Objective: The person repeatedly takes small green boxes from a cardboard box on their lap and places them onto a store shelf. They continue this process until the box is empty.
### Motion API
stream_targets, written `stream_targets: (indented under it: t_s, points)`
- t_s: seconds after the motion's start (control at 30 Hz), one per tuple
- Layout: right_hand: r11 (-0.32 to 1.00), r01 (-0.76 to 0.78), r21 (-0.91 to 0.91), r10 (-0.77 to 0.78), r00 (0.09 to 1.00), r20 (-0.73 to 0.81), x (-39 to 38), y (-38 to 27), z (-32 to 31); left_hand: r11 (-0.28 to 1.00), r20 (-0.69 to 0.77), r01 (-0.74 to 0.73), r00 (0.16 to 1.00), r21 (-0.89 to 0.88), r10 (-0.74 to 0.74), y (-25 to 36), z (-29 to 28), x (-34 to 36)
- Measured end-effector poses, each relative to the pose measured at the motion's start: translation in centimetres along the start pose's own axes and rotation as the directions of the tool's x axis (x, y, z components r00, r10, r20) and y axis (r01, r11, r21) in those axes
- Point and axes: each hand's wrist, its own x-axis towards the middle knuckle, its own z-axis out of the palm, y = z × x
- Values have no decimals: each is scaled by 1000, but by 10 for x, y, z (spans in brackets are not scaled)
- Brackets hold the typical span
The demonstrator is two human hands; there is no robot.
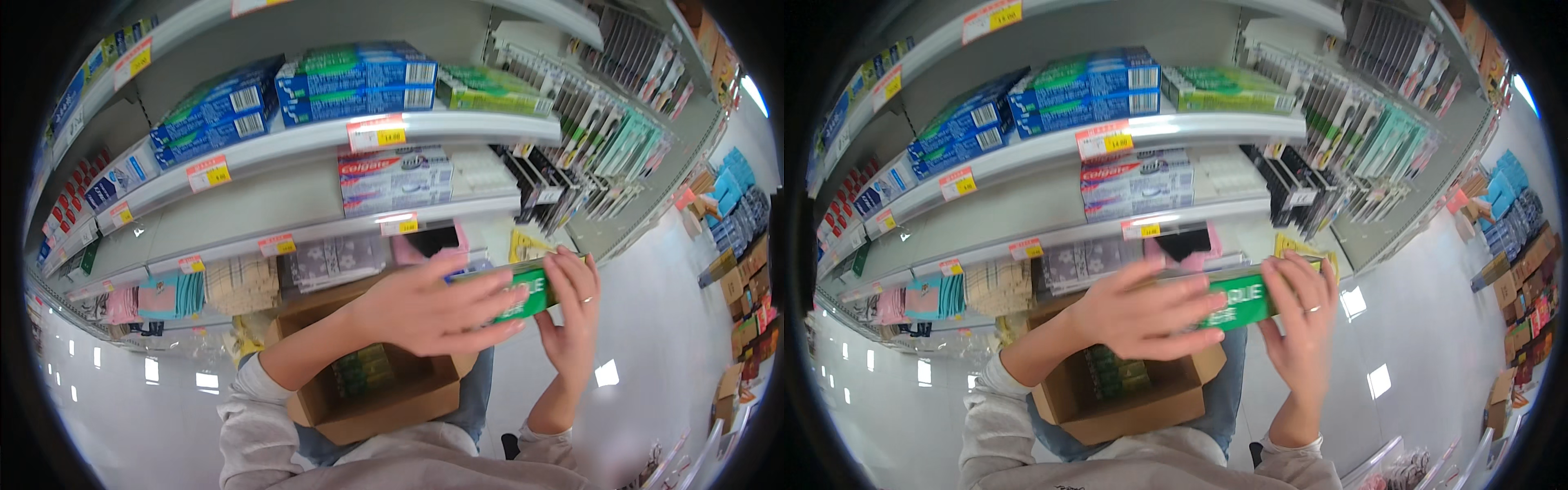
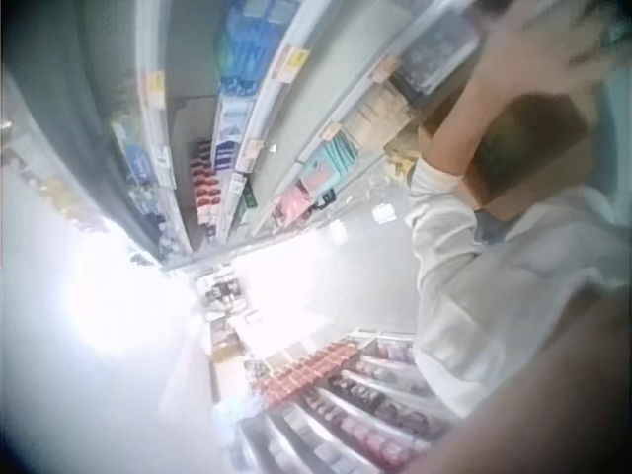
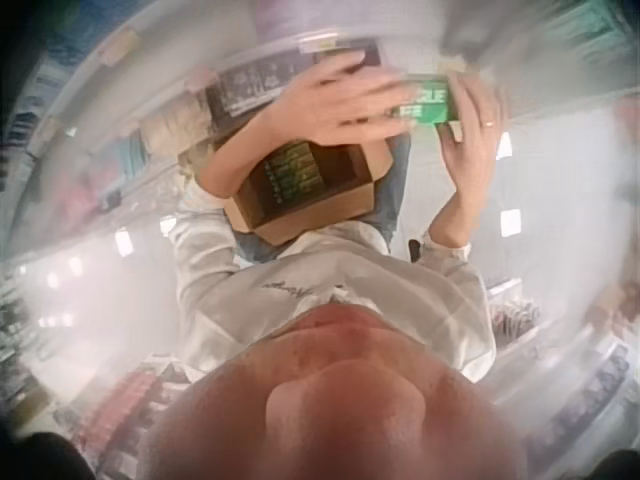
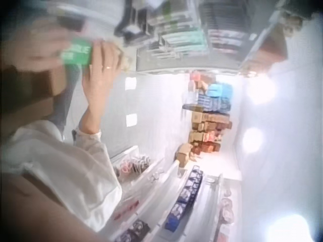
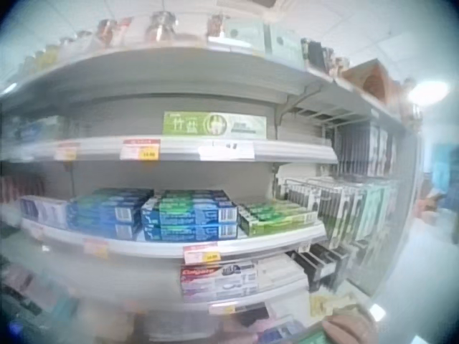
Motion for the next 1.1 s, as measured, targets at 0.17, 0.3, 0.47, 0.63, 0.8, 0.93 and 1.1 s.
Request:
stream_targets:
  t_s: [0.17, 0.3, 0.47, 0.63, 0.8, 0.93, 1.1]
  points:
    - [983, -182, 32, 182, 924, -336, 21, 54, -8, 928, -69, 358, 928, -97, -366, -61, 55, 45]
    - [988, -145, 56, 155, 901, -404, 81, 71, -3, 927, 91, 337, 930, 166, -355, -108, 104, 54]
    - [996, 5, -90, -35, 940, -340, 158, 103, 24, 822, 77, 416, 874, 389, -480, -131, 154, 67]
    - [982, 106, -159, -144, 957, -250, 243, 122, 59, 730, 74, 482, 809, 485, -583, -133, 155, 70]
    - [967, 132, -217, -154, 984, -88, 315, 152, 118, 738, 148, 461, 791, 493, -593, -141, 151, 62]
    - [960, 167, -226, -173, 985, -6, 342, 172, 147, 745, 116, 411, 832, 526, -542, -137, 158, 61]
    - [972, 191, -138, -169, 973, 158, 358, 183, 165, 739, 80, 412, 845, 533, -529, -136, 159, 61]
